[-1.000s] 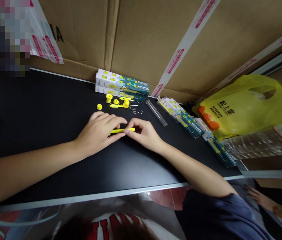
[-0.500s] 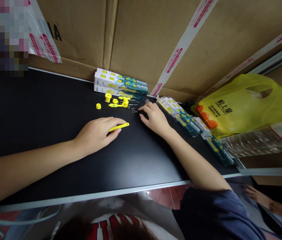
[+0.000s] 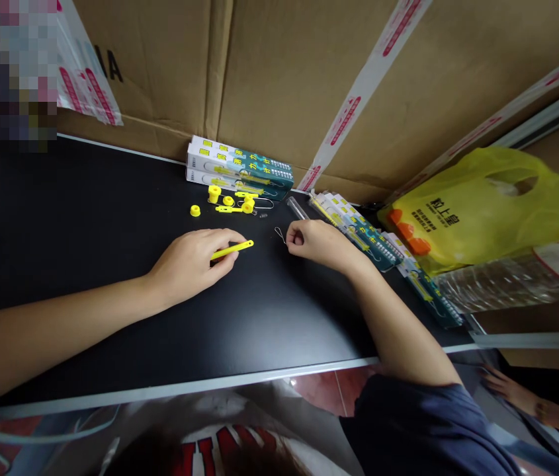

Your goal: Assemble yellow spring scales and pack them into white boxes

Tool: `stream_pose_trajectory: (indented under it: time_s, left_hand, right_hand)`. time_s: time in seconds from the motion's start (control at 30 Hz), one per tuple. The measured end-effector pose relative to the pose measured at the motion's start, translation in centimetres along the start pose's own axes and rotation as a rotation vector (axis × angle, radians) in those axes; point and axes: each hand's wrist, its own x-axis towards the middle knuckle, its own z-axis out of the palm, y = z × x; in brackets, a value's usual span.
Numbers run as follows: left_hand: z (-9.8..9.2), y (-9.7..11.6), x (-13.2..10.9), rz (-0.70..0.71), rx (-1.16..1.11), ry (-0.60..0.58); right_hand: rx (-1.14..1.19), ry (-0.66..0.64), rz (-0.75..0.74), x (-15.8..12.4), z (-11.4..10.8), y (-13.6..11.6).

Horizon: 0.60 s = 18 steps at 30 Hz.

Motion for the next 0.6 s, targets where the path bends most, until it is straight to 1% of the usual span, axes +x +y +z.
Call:
stream_pose_trajectory:
  time_s: [0.07,0.13,0.27,0.33,0.37,0.43,0.6]
  left_hand:
    - [0.0,0.0,0.0,-0.004,-0.002,0.007]
    - [0.0,0.0,0.0,-0.008,-0.004,0.015]
    - [0.1,0.0,0.0,0.008,-0.001,0.015]
    - [0.1,0.0,0.0,0.014,-0.006,0.017]
    - [0.1,0.0,0.0,0.013,-0.008,0.017]
    - [0.0,0.0,0.0,0.008,-0.011,0.015]
    - [0.0,0.1,0.1,0.007,-0.017,0.012]
  right_hand:
    - [0.01,-0.014,-0.017,0.0,0.0,0.1]
    - [0.009,0.0,-0.023,0.1,0.2,0.2]
    - [-0.021,0.148,-0.004,0.8,1.3,0.1]
    - [-0.005,0.192,-0.006,1.1,1.7,0.0]
    - [0.016,0.189,-0.013,1.1,1.8,0.0]
    - [0.069,0.142,-0.03,1.0,1.7,0.1]
    - [0.151,-0.046,-0.088,0.3,0.7,0.4]
